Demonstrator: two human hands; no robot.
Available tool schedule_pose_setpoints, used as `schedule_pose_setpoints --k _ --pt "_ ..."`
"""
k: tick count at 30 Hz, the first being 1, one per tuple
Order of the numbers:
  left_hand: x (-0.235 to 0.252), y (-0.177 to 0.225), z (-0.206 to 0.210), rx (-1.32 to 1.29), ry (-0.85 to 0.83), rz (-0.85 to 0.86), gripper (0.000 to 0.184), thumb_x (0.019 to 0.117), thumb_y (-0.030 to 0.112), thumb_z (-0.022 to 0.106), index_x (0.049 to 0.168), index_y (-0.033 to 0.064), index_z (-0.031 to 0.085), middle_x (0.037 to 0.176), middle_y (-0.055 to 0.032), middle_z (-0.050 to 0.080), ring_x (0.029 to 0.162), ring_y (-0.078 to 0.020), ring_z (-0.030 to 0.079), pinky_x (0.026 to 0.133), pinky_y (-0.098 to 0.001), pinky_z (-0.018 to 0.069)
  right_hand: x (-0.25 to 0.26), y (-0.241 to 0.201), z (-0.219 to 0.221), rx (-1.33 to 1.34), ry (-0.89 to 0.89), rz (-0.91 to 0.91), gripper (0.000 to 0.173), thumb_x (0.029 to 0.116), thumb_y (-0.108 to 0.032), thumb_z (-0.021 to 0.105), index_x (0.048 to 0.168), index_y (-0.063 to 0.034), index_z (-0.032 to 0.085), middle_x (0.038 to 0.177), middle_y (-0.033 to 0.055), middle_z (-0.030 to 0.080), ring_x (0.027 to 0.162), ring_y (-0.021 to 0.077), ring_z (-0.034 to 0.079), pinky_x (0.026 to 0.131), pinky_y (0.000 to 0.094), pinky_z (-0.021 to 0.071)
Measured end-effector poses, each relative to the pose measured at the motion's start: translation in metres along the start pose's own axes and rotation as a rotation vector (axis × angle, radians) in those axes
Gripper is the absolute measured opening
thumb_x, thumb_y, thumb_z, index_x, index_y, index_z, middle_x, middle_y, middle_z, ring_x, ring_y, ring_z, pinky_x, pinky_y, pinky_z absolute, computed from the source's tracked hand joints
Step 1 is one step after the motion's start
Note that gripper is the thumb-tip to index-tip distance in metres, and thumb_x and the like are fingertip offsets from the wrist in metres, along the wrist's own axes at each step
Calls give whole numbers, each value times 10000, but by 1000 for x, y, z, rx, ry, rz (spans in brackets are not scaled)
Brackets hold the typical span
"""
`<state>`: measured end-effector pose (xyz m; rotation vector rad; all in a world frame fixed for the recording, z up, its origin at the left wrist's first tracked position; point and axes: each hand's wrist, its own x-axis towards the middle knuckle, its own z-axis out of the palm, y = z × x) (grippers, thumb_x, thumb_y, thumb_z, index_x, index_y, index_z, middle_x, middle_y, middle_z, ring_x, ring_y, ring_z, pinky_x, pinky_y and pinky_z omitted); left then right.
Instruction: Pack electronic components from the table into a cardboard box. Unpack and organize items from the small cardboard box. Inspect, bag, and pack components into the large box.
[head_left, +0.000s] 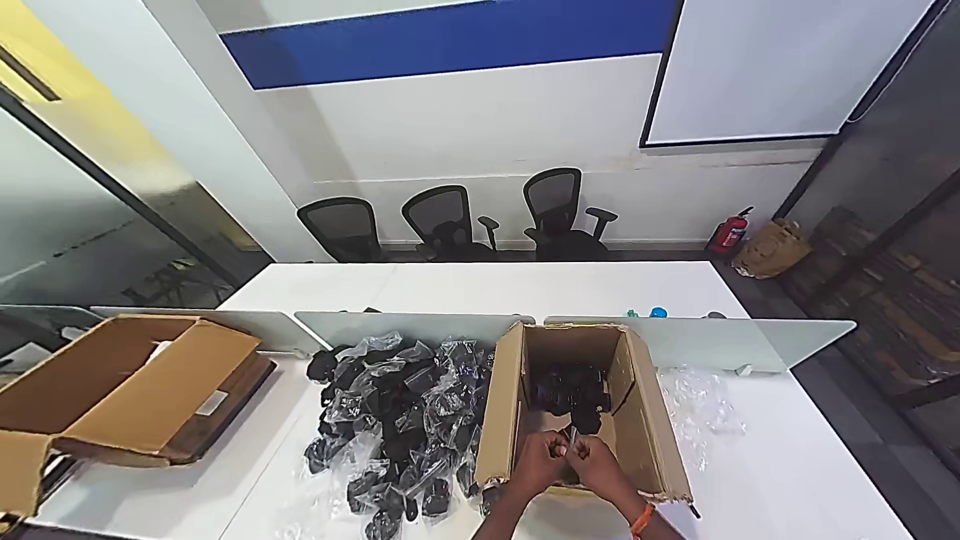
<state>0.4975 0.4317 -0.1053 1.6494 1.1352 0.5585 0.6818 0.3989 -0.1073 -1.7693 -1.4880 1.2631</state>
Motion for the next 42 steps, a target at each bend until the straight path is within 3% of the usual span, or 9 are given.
schedule_pose_setpoints --k 9,13,18,25,37,42 --pt "2 3 2 -44 7 12 246 844 207 786 1036 63 733 833 -26 737 737 -122 700 755 -369 605 0 3 -8 122 -76 -116 210 1013 -226 582 952 -41 662 799 72 659 698 175 651 687 373 569" --pt "6 -3 1 -111 22 18 282 842 195 812 1066 51 718 866 -35 740 760 -126 705 764 -346 608 -3 2 -11 211 -42 -142 152 1011 -155 589 949 -37 663 785 71 652 649 167 635 617 361 570" --pt "6 -2 -5 -203 -9 11 230 938 228 735 1045 24 728 871 -67 732 755 -135 689 754 -351 594 -6 2 -13 253 -31 -151 156 1030 -148 567 1004 -42 679 845 64 706 701 164 685 647 345 597" --pt "7 -6 -5 -245 -105 29 249 1007 225 629 1012 -13 705 800 -86 703 680 -152 677 700 -366 601 -9 2 -13 210 -77 -241 198 1050 -151 511 1031 -53 682 870 47 698 757 136 680 720 324 590" --pt "4 -2 -8 -266 -110 132 224 1035 197 543 989 -4 630 728 -51 613 629 -129 597 636 -324 540 -7 4 -10 247 -23 -283 221 1047 -169 480 970 -49 648 791 53 664 702 147 662 675 337 580" --pt "0 -3 -10 -387 -78 113 207 1043 133 501 1015 -34 619 774 -66 667 682 -142 653 692 -341 581 -7 3 -15 405 -61 -239 251 1062 -154 435 959 -23 622 804 70 662 723 175 673 703 351 591"
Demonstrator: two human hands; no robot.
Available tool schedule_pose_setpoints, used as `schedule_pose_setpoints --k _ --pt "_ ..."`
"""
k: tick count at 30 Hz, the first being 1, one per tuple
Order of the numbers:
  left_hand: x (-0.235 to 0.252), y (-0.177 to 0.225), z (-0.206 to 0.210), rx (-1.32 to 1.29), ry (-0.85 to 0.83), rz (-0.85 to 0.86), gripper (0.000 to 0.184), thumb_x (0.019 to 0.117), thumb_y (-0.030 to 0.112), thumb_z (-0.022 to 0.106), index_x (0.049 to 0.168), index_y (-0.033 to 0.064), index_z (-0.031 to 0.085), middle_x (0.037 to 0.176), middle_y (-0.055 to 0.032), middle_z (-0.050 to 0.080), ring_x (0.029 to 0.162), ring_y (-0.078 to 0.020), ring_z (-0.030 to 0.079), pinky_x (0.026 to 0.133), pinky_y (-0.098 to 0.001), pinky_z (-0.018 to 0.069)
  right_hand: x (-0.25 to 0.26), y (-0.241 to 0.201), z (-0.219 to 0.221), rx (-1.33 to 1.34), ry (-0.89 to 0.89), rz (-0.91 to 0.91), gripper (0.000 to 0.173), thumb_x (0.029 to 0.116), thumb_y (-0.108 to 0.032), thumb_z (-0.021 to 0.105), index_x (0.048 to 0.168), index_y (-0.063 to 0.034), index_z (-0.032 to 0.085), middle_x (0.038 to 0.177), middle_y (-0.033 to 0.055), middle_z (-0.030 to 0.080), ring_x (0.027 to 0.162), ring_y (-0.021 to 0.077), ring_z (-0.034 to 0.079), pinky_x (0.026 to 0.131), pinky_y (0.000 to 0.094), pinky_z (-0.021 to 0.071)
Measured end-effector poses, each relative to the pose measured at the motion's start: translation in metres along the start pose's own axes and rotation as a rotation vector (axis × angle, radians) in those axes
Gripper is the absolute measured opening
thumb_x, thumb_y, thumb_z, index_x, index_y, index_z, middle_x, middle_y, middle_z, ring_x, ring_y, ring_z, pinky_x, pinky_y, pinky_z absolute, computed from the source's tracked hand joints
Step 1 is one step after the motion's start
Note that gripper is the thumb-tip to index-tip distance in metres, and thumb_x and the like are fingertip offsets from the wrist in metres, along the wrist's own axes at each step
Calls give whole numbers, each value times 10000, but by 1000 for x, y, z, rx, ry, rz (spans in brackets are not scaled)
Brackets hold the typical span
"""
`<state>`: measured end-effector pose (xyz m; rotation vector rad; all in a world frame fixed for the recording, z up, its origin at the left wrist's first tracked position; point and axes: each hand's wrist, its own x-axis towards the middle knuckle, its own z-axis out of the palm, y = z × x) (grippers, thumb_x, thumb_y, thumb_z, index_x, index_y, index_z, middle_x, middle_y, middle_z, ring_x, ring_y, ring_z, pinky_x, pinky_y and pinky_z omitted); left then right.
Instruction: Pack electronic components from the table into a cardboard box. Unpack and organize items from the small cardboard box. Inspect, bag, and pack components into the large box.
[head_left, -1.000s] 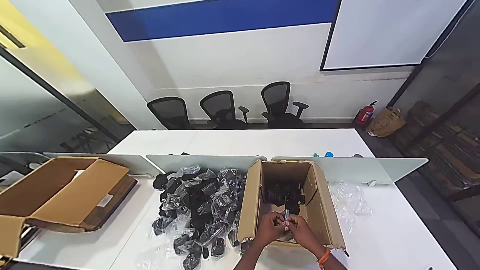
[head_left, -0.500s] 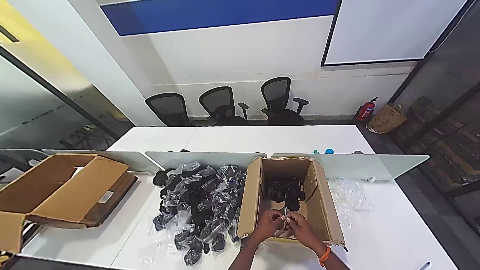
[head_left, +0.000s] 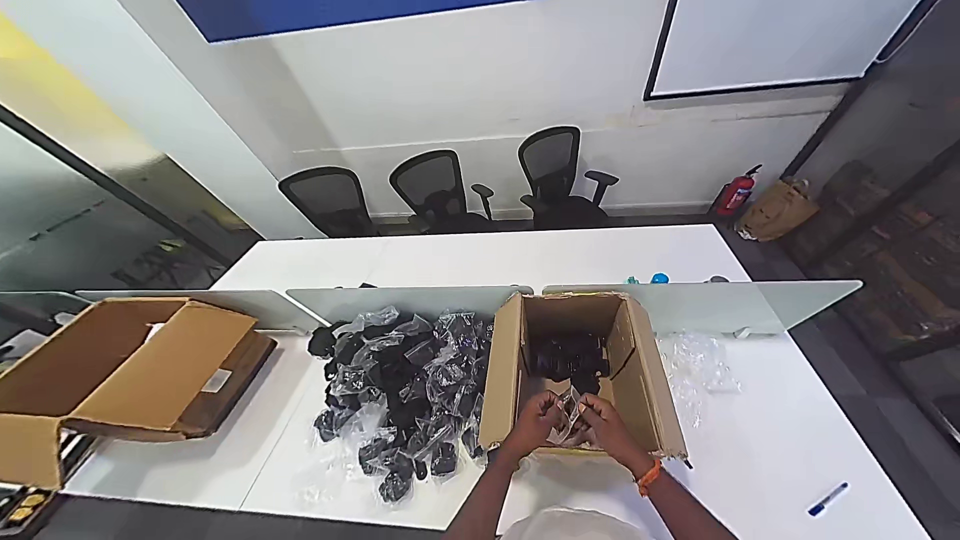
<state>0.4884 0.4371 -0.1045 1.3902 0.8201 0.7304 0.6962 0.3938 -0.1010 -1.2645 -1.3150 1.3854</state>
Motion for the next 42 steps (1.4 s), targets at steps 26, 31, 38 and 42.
schedule_pose_setpoints --k 26,31,38,42 --pt "-6 2 0 -42 9 8 162 1014 101 548 947 -12 643 709 -33 635 629 -116 616 642 -309 551 -13 12 23 -807 287 -299 280 912 -367 685 1134 -220 772 1451 40 574 1340 248 526 1077 482 471" --pt "-6 3 1 -48 19 -16 171 1016 125 558 948 -11 636 694 -46 625 604 -135 613 607 -322 552 -11 7 24 -872 265 -221 501 833 -401 769 1277 -175 713 1491 -4 558 1321 198 557 1131 508 405" --pt "-5 3 2 -28 51 -13 178 1023 135 566 957 -12 642 695 -44 619 595 -124 604 601 -311 548 -12 -1 25 -984 193 -184 756 746 -515 820 1404 -198 626 1615 0 413 1405 208 488 1182 609 304" --pt "-4 1 2 -35 115 10 163 1018 132 573 949 4 647 682 -13 587 585 -94 564 588 -277 512 -12 -5 27 -1038 167 -159 941 698 -644 789 1479 -179 544 1661 32 332 1441 234 447 1175 642 279"
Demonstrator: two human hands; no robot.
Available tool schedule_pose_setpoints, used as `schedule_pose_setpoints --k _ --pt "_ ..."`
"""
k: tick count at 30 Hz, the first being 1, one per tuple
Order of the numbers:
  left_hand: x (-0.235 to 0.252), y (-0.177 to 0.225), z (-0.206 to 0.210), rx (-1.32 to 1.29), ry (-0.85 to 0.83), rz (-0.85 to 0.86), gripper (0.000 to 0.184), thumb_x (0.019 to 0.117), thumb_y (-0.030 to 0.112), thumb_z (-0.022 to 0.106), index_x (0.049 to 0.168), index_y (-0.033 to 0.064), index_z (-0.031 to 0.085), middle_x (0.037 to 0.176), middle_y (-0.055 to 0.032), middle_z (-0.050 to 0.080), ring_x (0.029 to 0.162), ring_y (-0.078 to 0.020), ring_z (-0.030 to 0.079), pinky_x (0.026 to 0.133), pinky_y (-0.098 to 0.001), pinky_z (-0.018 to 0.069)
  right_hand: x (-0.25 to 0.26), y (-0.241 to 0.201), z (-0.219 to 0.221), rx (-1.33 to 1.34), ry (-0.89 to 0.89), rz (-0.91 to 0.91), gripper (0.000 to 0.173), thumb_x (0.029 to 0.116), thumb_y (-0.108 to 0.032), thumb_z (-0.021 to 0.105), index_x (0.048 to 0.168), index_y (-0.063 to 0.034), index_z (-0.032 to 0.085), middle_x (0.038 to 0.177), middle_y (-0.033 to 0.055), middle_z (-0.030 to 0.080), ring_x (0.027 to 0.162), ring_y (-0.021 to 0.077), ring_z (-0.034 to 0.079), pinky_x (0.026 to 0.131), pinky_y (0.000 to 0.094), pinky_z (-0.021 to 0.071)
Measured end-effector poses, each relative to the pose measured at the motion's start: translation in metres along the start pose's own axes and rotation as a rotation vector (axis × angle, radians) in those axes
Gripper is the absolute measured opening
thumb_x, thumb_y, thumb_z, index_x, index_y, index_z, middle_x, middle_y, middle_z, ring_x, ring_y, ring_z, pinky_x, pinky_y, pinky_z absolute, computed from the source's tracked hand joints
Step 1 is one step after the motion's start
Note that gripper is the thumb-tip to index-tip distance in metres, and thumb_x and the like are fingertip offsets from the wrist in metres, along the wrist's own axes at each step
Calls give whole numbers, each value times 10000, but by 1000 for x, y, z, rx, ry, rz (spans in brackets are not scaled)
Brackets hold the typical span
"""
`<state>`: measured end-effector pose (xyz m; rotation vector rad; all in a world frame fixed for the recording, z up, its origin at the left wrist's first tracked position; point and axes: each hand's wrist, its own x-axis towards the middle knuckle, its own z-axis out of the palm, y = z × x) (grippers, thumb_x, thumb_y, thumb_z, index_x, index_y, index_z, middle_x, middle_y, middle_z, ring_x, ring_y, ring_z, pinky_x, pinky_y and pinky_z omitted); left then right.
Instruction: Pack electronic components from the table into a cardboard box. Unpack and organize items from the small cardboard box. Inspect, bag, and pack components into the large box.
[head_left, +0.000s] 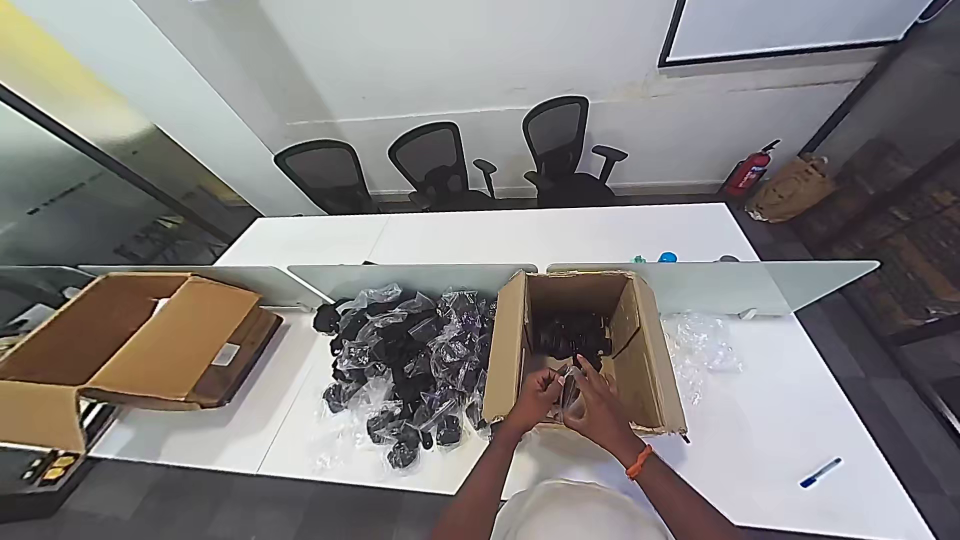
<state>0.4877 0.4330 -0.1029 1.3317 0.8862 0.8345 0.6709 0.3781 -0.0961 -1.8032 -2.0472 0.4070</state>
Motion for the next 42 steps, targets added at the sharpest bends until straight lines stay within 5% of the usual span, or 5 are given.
schedule_pose_setpoints --k 9,17,23,31,42 --pt "-2 3 -3 -67 33 18 146 1016 99 561 945 4 646 679 -4 603 588 -87 580 590 -271 527 2 3 2 187 -255 -2 650 949 -379 623 1540 -159 464 1574 74 467 1319 245 583 1070 469 506" --pt "-4 2 -5 -85 -45 68 131 991 105 597 907 24 657 689 17 614 606 -67 584 603 -266 522 27 -2 4 367 -358 -6 494 861 -244 747 1308 -64 639 1267 140 660 1132 255 659 1013 470 530" --pt "-7 4 -3 -153 57 144 120 984 73 601 906 16 674 696 11 643 608 -75 604 608 -266 538 24 -2 4 565 -64 91 417 828 -112 758 1226 -28 668 1118 87 727 1055 155 691 978 382 558" --pt "-1 -1 -9 -112 234 177 445 997 121 578 1408 -42 533 1444 -172 571 1307 -257 579 1097 -415 502 19 13 -13 1255 48 109 552 831 15 760 1346 53 565 1288 158 669 1179 231 658 1027 394 567" --pt "7 2 -1 -126 353 51 188 962 19 663 1128 -63 698 957 -122 750 834 -162 722 785 -327 616 15 11 -7 927 59 21 801 755 -116 873 1433 53 483 1365 93 638 1262 102 602 1121 288 487"
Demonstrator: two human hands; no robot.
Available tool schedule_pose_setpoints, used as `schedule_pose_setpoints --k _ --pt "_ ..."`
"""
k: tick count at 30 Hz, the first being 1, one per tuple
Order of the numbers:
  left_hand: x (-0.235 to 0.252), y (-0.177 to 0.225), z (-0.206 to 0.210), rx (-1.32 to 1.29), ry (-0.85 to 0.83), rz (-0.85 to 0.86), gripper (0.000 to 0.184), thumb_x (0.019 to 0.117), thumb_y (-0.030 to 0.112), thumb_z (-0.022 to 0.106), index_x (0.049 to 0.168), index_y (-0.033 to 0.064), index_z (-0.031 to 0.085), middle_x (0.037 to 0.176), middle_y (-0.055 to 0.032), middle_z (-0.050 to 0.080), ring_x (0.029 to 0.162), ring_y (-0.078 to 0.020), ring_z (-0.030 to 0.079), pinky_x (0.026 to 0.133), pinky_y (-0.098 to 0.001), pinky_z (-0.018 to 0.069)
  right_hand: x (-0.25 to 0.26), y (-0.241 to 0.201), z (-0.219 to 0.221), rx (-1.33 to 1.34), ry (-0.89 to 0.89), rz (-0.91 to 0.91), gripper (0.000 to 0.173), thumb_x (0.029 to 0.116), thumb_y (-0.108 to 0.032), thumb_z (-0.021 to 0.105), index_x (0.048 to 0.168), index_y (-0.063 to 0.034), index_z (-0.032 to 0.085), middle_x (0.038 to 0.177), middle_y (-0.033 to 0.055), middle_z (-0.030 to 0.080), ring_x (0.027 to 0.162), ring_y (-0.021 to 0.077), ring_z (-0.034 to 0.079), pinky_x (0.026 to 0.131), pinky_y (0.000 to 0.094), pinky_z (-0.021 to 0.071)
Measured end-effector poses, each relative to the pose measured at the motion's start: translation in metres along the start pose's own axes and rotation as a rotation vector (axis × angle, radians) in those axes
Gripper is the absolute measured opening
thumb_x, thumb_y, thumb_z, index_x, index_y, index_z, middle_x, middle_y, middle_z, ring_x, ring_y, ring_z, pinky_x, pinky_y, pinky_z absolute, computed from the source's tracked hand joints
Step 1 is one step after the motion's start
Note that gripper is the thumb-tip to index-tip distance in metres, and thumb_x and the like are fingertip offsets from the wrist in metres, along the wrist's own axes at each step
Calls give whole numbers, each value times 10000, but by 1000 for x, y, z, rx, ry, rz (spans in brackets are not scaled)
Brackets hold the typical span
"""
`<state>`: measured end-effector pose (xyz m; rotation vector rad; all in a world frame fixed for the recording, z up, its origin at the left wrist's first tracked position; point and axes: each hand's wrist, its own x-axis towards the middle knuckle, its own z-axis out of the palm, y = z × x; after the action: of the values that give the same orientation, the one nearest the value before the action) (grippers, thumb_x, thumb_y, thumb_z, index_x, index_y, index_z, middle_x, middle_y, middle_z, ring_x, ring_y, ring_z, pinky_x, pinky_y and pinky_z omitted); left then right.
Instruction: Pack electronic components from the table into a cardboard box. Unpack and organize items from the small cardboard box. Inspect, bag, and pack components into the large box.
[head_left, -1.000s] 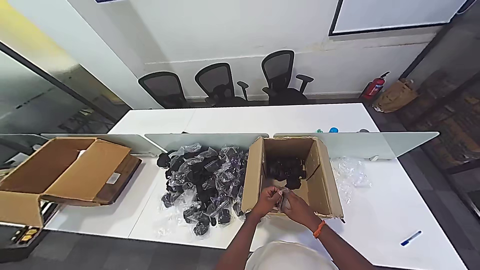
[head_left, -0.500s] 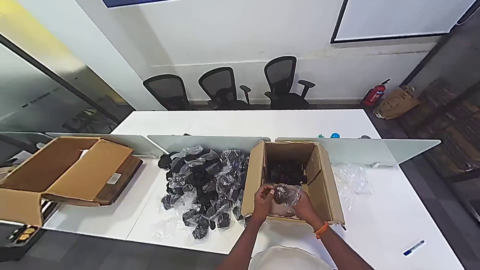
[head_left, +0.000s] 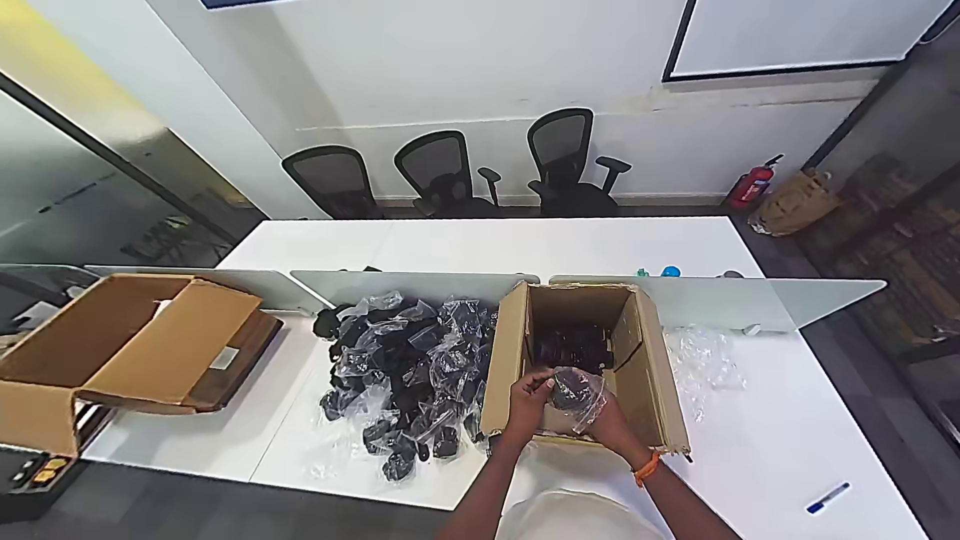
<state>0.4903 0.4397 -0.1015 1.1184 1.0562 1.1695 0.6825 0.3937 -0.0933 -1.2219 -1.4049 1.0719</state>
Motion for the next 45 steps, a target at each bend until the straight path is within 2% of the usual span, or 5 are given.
schedule_pose_setpoints --k 8,20,26,34,45 --pt "-2 1 4 -7 120 29 190 1011 95 601 910 -33 698 724 -67 683 583 -133 648 566 -302 585 1 5 2 197 -90 118 349 991 -42 577 1333 12 542 1127 118 725 950 223 740 856 402 641" --pt "-4 -8 -7 -63 -235 136 314 891 -21 698 1187 -84 615 1422 -184 573 1218 -244 629 1006 -403 560 4 7 -11 430 -366 550 594 1111 -389 184 1242 7 606 1047 181 737 864 271 725 776 415 605" --pt "-5 -1 -1 -19 -126 23 236 908 -13 701 1131 -55 635 967 -101 715 825 -160 697 783 -341 608 10 9 -13 511 -410 609 533 1103 -433 253 1384 -73 528 1245 198 688 951 331 728 773 441 613" --pt "-7 7 -3 -54 43 151 233 927 -48 654 1157 -76 676 1026 -133 745 905 -183 725 847 -356 619 6 -5 -13 718 5 535 380 1080 -207 410 1420 -41 450 1261 211 643 1072 360 686 881 542 601" --pt "3 84 7 468 -111 194 197 941 183 727 1092 60 757 1101 -61 739 1038 -109 695 959 -317 577 16 -23 34 1114 78 672 685 1056 -620 225 1431 -125 515 1335 171 627 1192 336 627 956 566 535"
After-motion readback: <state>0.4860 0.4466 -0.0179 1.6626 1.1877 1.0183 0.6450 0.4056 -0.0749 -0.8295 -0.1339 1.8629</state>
